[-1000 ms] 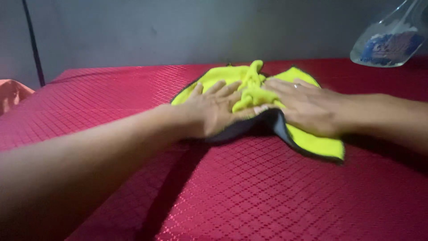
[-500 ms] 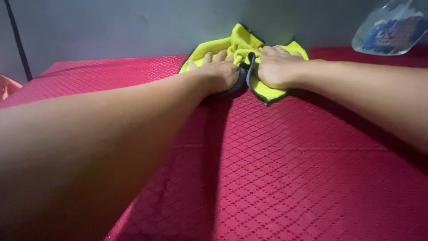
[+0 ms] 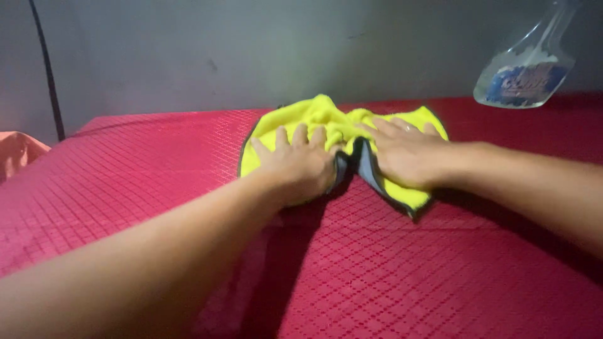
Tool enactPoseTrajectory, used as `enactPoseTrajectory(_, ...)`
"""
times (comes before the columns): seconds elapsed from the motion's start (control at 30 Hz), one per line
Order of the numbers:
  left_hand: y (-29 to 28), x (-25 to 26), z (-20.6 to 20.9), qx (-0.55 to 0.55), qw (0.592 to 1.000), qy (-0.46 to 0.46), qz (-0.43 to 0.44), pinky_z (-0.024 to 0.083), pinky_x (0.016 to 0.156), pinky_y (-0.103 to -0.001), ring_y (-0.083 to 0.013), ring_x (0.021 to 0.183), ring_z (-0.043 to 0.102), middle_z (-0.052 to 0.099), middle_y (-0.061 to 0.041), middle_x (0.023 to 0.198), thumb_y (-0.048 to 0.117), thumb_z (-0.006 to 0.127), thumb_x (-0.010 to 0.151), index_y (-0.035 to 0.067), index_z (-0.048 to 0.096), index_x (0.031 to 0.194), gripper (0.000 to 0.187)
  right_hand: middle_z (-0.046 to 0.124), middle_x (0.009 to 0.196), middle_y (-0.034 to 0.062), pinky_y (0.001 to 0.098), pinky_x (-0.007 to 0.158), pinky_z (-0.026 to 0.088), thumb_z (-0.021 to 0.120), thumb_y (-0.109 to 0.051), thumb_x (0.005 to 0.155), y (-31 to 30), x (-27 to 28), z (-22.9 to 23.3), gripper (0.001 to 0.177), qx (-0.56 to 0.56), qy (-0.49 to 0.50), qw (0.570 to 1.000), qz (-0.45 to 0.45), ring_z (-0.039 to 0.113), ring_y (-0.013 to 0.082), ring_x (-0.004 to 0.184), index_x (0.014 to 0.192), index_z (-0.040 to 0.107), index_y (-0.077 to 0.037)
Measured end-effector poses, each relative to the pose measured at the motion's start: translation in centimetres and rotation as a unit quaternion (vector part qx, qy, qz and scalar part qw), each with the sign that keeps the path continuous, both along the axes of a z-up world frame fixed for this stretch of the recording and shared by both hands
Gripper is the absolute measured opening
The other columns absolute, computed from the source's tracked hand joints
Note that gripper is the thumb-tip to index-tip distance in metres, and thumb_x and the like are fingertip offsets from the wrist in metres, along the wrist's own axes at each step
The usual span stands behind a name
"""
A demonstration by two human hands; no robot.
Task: Wiping a red-covered table using a yellow microfiber cloth.
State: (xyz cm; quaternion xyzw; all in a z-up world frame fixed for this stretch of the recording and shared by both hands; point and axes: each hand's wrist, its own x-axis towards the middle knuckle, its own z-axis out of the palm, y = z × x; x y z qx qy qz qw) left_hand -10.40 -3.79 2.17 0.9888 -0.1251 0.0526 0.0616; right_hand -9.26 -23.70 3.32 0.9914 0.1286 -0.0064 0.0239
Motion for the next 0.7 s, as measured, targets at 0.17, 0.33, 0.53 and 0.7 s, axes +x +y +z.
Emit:
enactPoseTrajectory(0.17,1.0,-6.3,0.3,0.053,0.996,-0.027,-0.067,0.016,0.106,-0.085,-0.0531,0.148,0.023,0.026,-0.02,0.164,0.056,0.03,0.103,0.022,0.034,0.158,0.065,0.008,0.169,0.0067,0.0613,0.119,0.019,0.034,-0.052,0.096,-1.6,-4.8,-0.5,0.078,-0.051,-0.014,0.998,0.024,0.01,0.0294,0.156,0.164,0.007,-0.026)
enactPoseTrajectory(0.33,2.4,-9.9,-1.7,0.049,0.965,-0.153,-0.206,0.014,0.093,-0.092,-0.0675,0.137,0.025,0.035,-0.03,0.157,0.056,0.033,0.104,0.03,0.046,0.153,0.057,0.004,0.172,0.0104,0.0507,0.118,0.016,0.03,-0.062,0.094,-4.9,-8.4,-1.7,0.085,-0.076,-0.021,0.994,0.081,0.005,0.029,0.153,0.166,0.005,-0.024)
enactPoseTrajectory(0.53,2.3,-13.3,1.7,0.001,0.983,0.045,-0.18,0.001,0.111,-0.076,-0.0544,0.15,0.009,0.015,-0.033,0.163,0.09,0.033,0.089,0.0,0.021,0.16,0.115,-0.004,0.171,0.0241,0.0586,0.115,0.0,0.039,-0.079,0.099,-9.7,-10.7,-3.3,0.101,-0.091,-0.072,0.97,0.213,-0.008,0.0412,0.161,0.166,0.007,-0.011)
enactPoseTrajectory(0.7,2.3,-12.3,1.2,0.023,0.971,0.051,-0.233,0.0,0.111,-0.078,-0.0518,0.154,0.007,0.014,-0.031,0.168,0.103,0.039,0.071,0.007,0.02,0.167,0.138,0.005,0.162,0.0263,0.044,0.129,0.006,0.004,-0.092,0.095,-10.6,-10.4,-2.5,0.111,-0.314,-0.473,0.738,0.365,0.006,0.0353,0.152,0.164,0.01,-0.005)
